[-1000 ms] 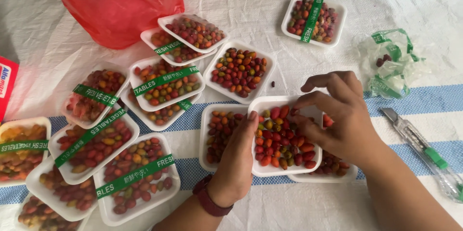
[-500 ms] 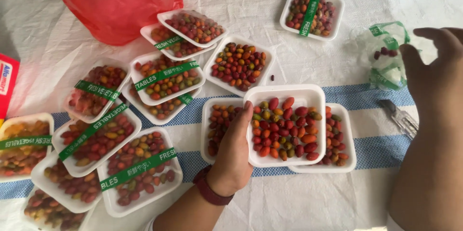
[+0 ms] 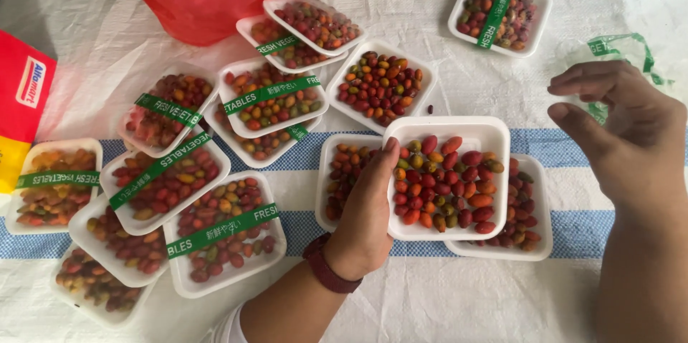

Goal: Packaging small vegetables into foam trays and sealing them with tape

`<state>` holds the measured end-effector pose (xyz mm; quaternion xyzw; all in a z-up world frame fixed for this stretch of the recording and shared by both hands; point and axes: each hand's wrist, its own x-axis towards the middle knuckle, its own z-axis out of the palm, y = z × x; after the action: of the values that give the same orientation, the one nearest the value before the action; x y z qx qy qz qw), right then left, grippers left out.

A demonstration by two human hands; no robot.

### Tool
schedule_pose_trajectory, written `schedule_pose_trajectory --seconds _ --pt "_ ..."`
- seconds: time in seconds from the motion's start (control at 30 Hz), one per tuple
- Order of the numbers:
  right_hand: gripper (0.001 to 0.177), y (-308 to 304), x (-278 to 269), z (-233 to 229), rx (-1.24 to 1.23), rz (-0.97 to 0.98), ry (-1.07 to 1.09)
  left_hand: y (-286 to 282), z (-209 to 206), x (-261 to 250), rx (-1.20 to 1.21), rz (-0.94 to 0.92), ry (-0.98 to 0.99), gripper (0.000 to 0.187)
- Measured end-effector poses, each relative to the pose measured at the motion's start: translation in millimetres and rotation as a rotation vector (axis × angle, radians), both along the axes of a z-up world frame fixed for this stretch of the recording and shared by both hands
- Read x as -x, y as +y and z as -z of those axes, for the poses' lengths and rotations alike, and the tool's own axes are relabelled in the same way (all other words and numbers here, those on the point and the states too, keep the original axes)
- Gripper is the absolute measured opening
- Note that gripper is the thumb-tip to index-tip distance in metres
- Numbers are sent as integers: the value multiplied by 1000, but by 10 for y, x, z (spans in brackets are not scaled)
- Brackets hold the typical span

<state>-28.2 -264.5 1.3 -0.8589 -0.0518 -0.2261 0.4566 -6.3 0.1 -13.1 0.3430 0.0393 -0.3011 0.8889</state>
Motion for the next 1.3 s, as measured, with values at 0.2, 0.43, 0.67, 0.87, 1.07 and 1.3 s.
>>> schedule_pose_trajectory --seconds 0.2,0.43,0.67,0.87,1.07,1.3 --pt "24 -51 55 -61 -102 -312 172 6 -44 -8 -79 -50 -25 48" --pt "27 27 8 -97 149 -464 203 13 -4 -13 -23 -40 -48 49" --pt "36 221 13 -76 141 -370 223 -2 -81 -34 -72 -85 65 52" --pt "29 273 81 -102 122 -351 119 19 -114 -60 -48 -48 192 59" --pt "21 366 118 -180 178 -417 -11 36 72 -45 226 64 53 59" --pt "27 618 130 -244 520 -388 1 -22 -177 -72 -89 -72 278 56"
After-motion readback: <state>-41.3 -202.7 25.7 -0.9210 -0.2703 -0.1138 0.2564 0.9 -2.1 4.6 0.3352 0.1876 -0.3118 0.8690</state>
